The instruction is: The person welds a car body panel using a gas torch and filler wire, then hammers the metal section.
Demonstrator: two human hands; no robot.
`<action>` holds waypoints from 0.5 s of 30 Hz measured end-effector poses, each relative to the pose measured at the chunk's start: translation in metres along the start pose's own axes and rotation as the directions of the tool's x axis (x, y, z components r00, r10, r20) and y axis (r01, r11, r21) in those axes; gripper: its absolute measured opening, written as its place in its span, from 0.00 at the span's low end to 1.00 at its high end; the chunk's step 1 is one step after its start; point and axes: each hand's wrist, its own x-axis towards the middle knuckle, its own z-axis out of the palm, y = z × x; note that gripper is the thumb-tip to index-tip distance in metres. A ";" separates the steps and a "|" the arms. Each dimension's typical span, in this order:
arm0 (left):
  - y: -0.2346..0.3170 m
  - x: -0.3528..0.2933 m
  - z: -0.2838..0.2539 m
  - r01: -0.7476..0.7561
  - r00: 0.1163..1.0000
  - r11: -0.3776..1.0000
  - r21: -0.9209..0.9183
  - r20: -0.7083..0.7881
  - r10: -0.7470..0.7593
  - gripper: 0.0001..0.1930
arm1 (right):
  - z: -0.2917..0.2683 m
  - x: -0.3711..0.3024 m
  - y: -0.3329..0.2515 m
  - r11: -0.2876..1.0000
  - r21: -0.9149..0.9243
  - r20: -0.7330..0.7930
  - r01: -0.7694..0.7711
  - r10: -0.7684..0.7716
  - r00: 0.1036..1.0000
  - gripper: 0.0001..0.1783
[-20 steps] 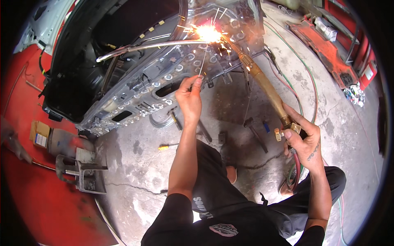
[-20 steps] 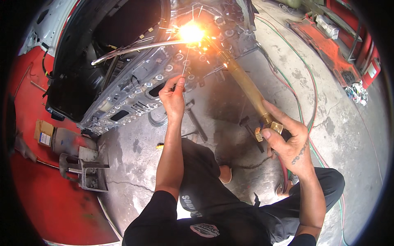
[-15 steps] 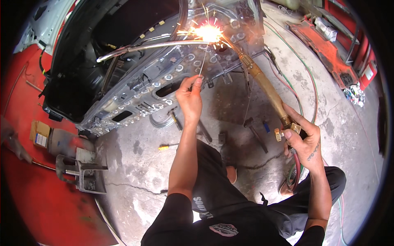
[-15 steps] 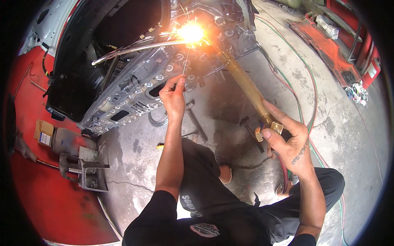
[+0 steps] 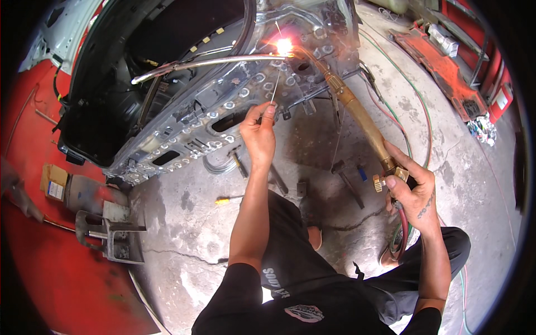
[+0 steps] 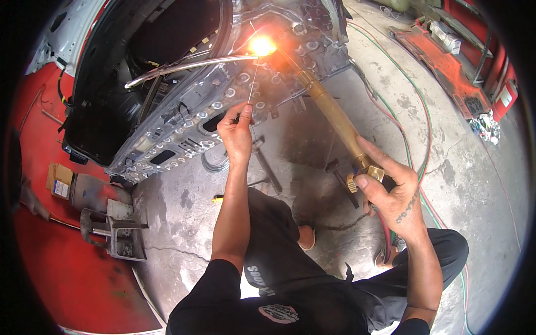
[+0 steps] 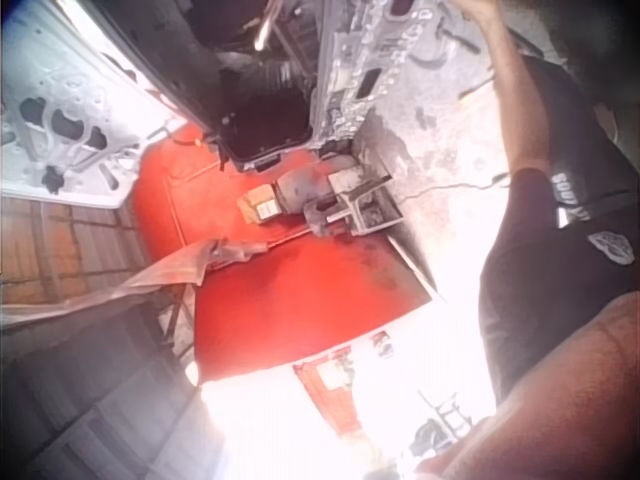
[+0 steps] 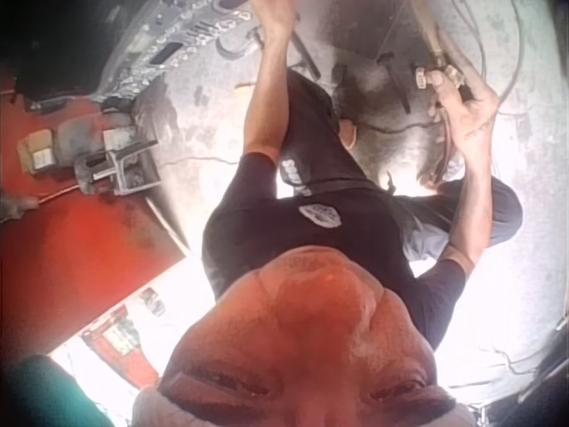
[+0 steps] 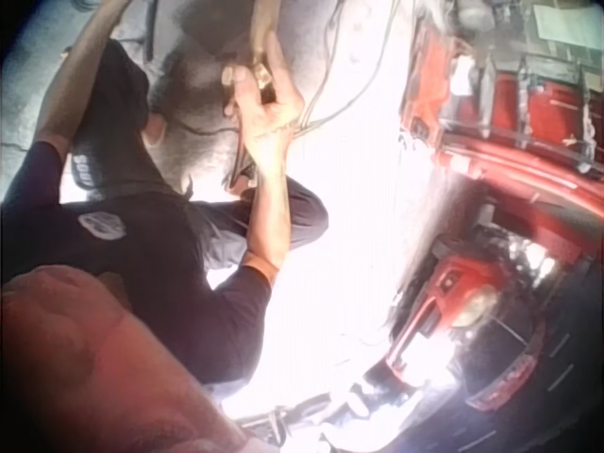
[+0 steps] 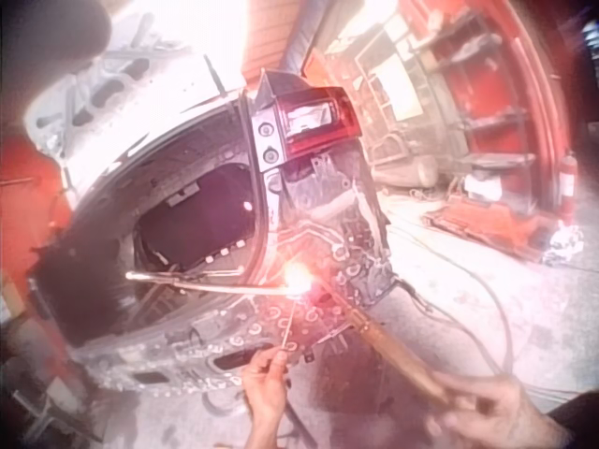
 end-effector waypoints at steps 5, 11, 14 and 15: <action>-0.003 0.002 0.001 -0.037 0.999 0.999 0.022 -0.015 0.038 0.09 | 0.001 0.001 0.000 1.000 0.004 -0.001 0.000 0.000 1.000 0.32; 0.000 0.002 0.003 0.004 1.000 1.000 -0.004 -0.016 -0.004 0.07 | 0.001 0.001 0.000 1.000 0.008 -0.008 0.017 -0.017 1.000 0.32; 0.001 0.002 0.003 -0.002 1.000 1.000 -0.007 -0.018 0.002 0.07 | 0.001 0.001 -0.001 1.000 0.004 -0.010 0.017 -0.017 1.000 0.32; 0.002 0.002 0.004 -0.001 1.000 1.000 -0.008 -0.019 0.001 0.07 | 0.001 0.001 -0.001 1.000 0.002 -0.012 0.013 -0.013 1.000 0.32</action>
